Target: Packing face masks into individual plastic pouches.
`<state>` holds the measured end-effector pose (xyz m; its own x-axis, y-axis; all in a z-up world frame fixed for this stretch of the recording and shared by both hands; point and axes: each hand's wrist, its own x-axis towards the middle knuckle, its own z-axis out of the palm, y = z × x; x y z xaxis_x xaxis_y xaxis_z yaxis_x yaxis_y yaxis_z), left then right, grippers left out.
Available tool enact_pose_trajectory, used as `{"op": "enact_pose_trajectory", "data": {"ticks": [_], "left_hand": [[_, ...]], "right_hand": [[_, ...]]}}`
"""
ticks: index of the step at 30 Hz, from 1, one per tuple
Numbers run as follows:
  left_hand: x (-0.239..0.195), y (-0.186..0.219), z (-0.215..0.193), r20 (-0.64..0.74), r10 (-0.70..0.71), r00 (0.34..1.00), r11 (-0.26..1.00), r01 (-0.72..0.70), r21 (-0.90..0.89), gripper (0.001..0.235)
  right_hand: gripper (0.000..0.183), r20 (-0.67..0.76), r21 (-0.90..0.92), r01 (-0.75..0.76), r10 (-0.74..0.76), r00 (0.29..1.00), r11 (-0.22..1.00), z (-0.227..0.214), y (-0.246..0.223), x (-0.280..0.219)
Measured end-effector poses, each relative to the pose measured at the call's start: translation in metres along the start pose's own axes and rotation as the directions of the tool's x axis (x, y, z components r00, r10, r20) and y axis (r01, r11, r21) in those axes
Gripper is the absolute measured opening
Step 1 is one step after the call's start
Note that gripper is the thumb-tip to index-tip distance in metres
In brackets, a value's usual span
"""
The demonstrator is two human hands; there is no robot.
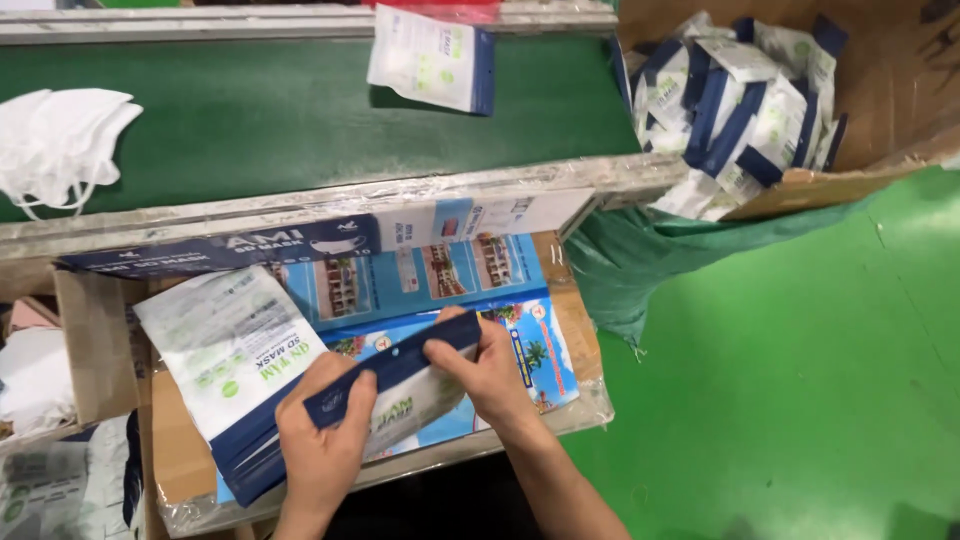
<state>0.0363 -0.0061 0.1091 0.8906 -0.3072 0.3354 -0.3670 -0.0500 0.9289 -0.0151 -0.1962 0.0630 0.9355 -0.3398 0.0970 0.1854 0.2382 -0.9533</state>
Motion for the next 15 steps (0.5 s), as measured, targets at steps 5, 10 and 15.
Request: {"op": "enact_pose_trajectory", "data": {"ticks": [5, 10, 15], "left_hand": [[0.057, -0.024, 0.014, -0.025, -0.198, 0.98, 0.98, 0.198, 0.016, 0.018], [0.173, -0.085, 0.037, -0.143, -0.134, 0.981, 0.887, 0.054, -0.459, 0.045], [0.196, -0.07, 0.01, -0.13, 0.049, 0.99, 0.995, -0.06, -0.081, 0.085]], "right_hand": [[0.025, -0.175, -0.161, -0.057, 0.028, 0.984, 0.985, -0.031, 0.022, 0.026], [0.044, -0.163, -0.869, 0.091, -0.455, 0.875, 0.487, -0.123, -0.07, 0.033], [0.098, -0.118, -0.931, -0.238, -0.391, 0.913, -0.275, -0.309, -0.028, 0.064]]}}
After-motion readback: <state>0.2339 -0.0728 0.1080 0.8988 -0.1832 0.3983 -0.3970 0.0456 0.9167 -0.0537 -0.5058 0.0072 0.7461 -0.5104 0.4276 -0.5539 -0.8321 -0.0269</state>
